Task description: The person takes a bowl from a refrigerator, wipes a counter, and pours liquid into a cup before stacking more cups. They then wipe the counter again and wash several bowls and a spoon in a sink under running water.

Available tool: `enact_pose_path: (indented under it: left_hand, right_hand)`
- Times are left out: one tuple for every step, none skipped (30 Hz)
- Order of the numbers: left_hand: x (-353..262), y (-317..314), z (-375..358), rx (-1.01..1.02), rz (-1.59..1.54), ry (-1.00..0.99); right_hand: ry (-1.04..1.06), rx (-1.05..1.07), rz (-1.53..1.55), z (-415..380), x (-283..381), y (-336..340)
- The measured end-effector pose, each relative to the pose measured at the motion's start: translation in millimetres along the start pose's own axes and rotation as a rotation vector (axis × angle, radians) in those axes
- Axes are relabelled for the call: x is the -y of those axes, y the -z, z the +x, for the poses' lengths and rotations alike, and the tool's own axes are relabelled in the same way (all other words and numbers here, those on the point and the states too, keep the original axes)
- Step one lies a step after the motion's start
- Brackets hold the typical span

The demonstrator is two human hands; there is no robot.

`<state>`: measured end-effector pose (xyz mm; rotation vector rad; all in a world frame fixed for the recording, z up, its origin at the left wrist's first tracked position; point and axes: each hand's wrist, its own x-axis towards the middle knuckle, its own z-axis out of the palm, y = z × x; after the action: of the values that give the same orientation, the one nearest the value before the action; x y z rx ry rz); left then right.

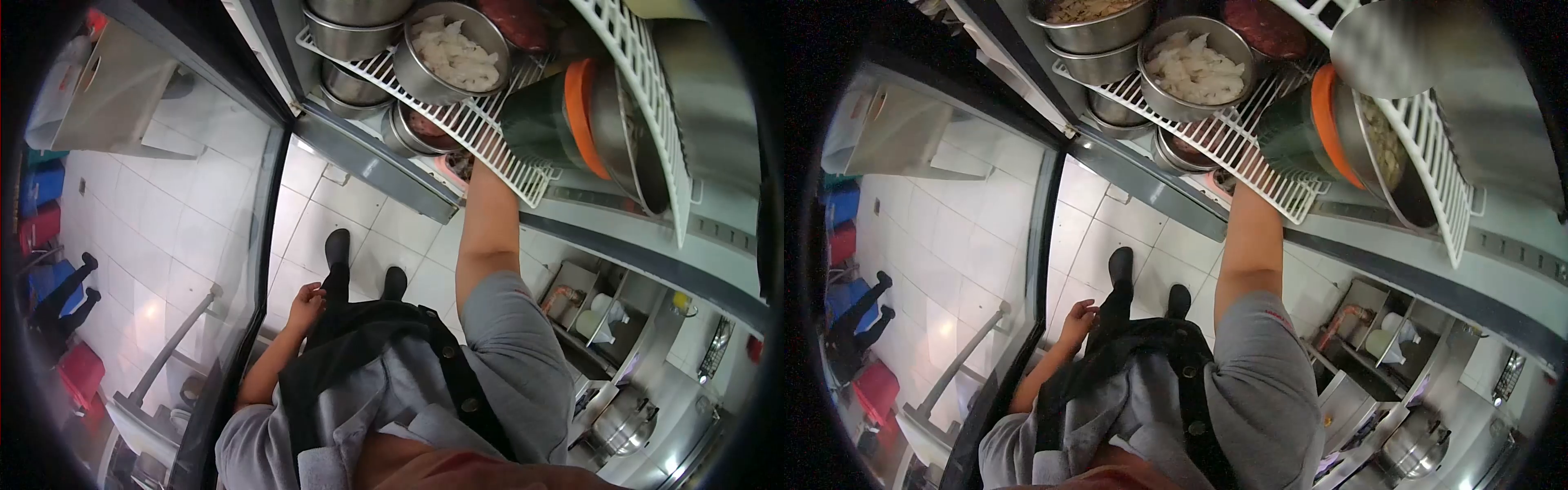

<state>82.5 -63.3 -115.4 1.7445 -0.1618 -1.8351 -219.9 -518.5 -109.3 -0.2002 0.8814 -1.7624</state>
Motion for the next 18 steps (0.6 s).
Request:
enact_pose_path:
  left_hand:
    - [8.3,4.0,3.0,0.003,-0.015,0.011]
    - [17.3,9.8,6.3,0.004,-0.031,0.02]
    - [23.8,12.3,9.9,0.006,-0.045,0.029]
    - [21.5,10.8,8.8,-0.012,-0.023,0.052]
    - [18.9,12.4,5.4,-0.032,0.001,0.075]
    - [17.2,12.8,3.9,-0.05,0.026,0.099]
    - [22.0,15.8,6.4,-0.049,0.018,0.096]
    - [27.9,20.8,8.5,-0.048,0.012,0.094]
    - [28.9,24.4,8.3,-0.047,0.007,0.093]
    - [29.6,26.7,8.6,-0.051,0.007,0.11]
    - [30.1,28.0,9.1,-0.055,0.006,0.125]
    - [29.7,29.7,7.5,-0.058,0.003,0.139]
    - [31.0,31.5,7.1,-0.054,-0.008,0.141]
    - [32.9,33.0,6.0,-0.049,-0.021,0.142]
    - [34.8,33.6,5.4,-0.043,-0.033,0.14]
    - [38.7,33.5,5.4,-0.047,-0.055,0.144]
    - [43.0,34.1,6.3,-0.051,-0.075,0.146]
    - [41.9,34.2,5.6,-0.055,-0.094,0.15]
  right_hand:
    - [-0.012,-0.03,-0.036,5.9,0.7,11.4]
    - [-0.02,-0.06,-0.062,12.4,1.3,22.3]
    - [-0.033,-0.087,-0.092,17.6,2.3,35.4]
    - [-0.043,-0.106,-0.115,23.7,2.8,44.5]
    - [-0.049,-0.125,-0.13,29.6,2.6,52.4]
    - [-0.052,-0.14,-0.147,35.4,1.9,58.9]
    - [-0.059,-0.15,-0.161,42.6,1.4,64.2]
    - [-0.061,-0.161,-0.177,50.5,1.3,68.7]
    - [-0.063,-0.17,-0.187,54.2,1.5,73.8]
    - [-0.066,-0.179,-0.195,60.1,1.8,76.3]
    - [-0.069,-0.187,-0.208,64.5,1.9,78.7]
    - [-0.073,-0.195,-0.217,66.8,2.4,78.7]
    - [-0.08,-0.199,-0.228,66.6,2.5,81.6]
    - [-0.085,-0.206,-0.24,67.3,4.8,83.2]
    - [-0.088,-0.209,-0.248,67.2,4.6,84.1]
    - [-0.09,-0.21,-0.261,67.0,4.8,84.9]
    - [-0.096,-0.214,-0.264,67.6,4.7,84.9]
    - [-0.101,-0.221,-0.268,66.2,4.4,85.0]
